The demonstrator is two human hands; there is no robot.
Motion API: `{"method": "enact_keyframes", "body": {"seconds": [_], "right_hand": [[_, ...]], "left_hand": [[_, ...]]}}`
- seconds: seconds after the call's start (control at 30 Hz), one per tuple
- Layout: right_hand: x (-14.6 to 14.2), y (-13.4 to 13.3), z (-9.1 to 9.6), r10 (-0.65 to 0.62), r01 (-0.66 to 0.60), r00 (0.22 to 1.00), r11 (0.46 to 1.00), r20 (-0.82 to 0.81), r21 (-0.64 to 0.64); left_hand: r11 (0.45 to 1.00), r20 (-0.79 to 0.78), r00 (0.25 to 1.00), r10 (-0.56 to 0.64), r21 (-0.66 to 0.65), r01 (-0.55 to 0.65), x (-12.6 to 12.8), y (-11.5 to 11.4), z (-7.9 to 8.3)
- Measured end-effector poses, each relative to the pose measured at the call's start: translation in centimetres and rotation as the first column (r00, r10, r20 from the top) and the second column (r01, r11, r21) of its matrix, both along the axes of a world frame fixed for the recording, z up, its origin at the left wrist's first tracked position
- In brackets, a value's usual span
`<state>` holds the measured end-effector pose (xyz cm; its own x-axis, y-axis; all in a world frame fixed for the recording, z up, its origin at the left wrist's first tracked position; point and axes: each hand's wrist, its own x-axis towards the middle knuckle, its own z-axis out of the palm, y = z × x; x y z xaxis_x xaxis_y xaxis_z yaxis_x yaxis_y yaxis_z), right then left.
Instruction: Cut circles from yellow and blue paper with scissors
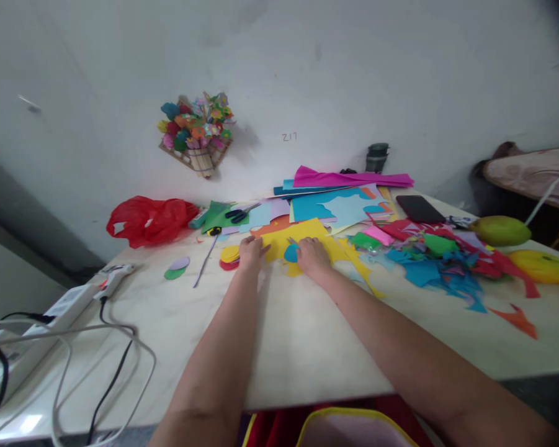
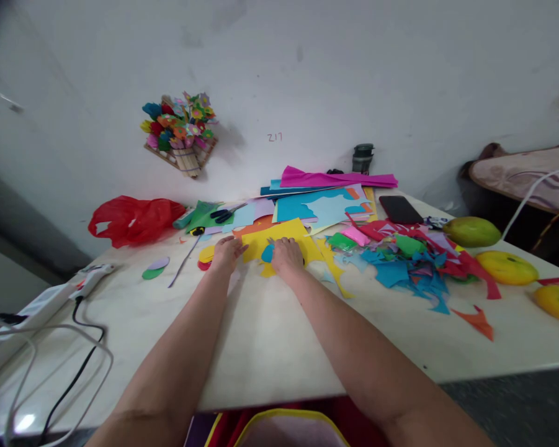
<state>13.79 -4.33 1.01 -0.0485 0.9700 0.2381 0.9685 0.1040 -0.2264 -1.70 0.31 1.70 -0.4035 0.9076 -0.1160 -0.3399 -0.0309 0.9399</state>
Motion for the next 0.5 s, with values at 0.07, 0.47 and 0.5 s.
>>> {"method": "enact_keyframes", "body": {"seconds": [0.07, 0.47, 0.5], "right_hand": [[-0.03, -0.04, 0.06, -0.005, 0.005, 1.000, 1.000, -0.002, -0.003], [-0.02, -0.34, 0.24, -0.007, 0.007, 1.000, 1.000, -0.005, 0.013], [-0.06, -0.31, 0.24, -0.009, 0.009, 1.000, 1.000, -0.008, 0.017]], "left_hand": [[0.998, 0.030, 0.999, -0.044, -0.036, 0.045, -0.18, -0.08, 0.19], [0.971, -0.172, 0.962, -0.211, -0.149, 0.186, -0.24, -0.16, -0.02], [0.972, -0.273, 0.937, -0.216, -0.147, 0.181, -0.12, -0.24, -0.21]]}}
